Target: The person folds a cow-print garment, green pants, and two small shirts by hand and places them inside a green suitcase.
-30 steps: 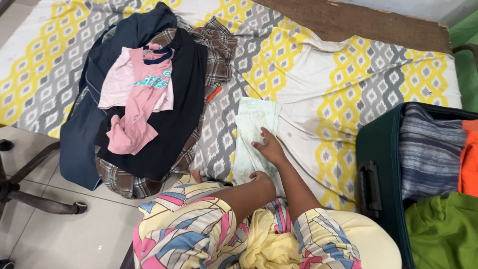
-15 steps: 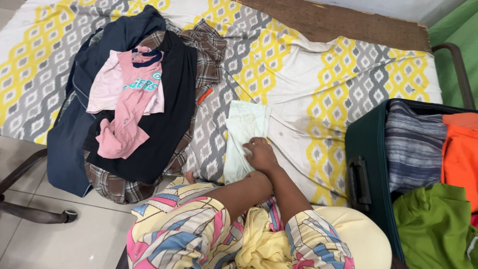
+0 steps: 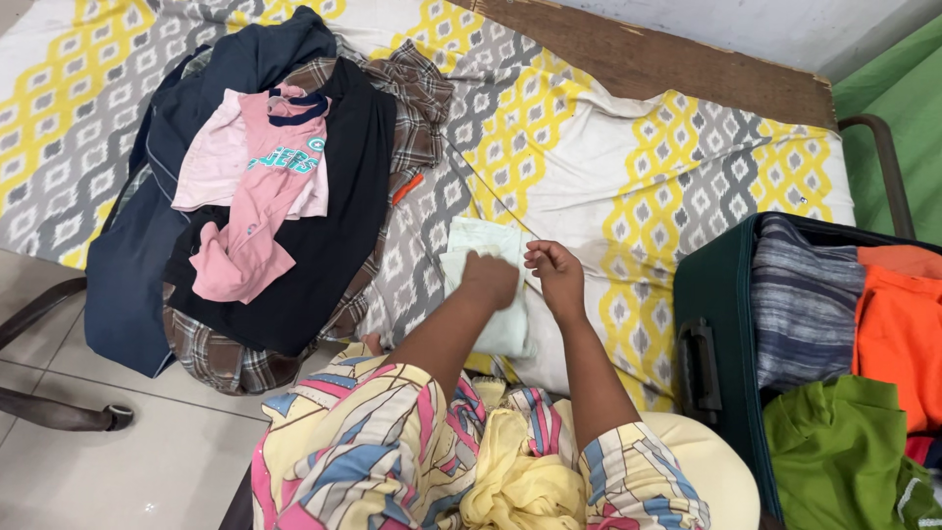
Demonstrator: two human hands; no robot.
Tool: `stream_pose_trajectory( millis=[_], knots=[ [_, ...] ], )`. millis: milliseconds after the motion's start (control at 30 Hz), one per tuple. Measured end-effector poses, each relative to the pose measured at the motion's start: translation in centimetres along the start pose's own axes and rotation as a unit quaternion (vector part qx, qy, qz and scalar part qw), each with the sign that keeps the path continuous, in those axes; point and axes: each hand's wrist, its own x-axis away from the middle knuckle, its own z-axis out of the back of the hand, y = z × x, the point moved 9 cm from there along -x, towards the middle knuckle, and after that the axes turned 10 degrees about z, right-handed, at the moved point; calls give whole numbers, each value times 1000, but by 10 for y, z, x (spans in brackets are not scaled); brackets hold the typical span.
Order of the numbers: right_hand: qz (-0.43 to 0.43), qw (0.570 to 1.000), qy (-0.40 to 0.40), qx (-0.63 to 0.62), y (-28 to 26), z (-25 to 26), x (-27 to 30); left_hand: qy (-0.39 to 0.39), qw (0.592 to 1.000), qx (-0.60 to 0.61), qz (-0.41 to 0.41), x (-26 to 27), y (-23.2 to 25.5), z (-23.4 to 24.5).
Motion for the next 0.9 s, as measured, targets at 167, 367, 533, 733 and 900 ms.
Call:
stream_pose_trajectory(
  millis=[167, 367, 533, 733, 900],
  knots=[
    [59, 973, -130, 183, -38, -46, 25, 27, 996, 1, 89, 13, -30, 31],
    [-118, 701, -499, 495, -13, -105, 101, -40, 986, -79, 138, 9, -47, 13],
    [-52, 657, -481, 578, 39, -107, 125, -43, 986, -61, 151, 4, -48, 14],
    [-11, 697, -470, 541, 84, -94, 108, -47, 986, -39, 156, 5, -55, 11],
    [-107, 690, -591, 403, 51, -87, 120, -44, 983, -9, 178, 3, -65, 14]
  ],
)
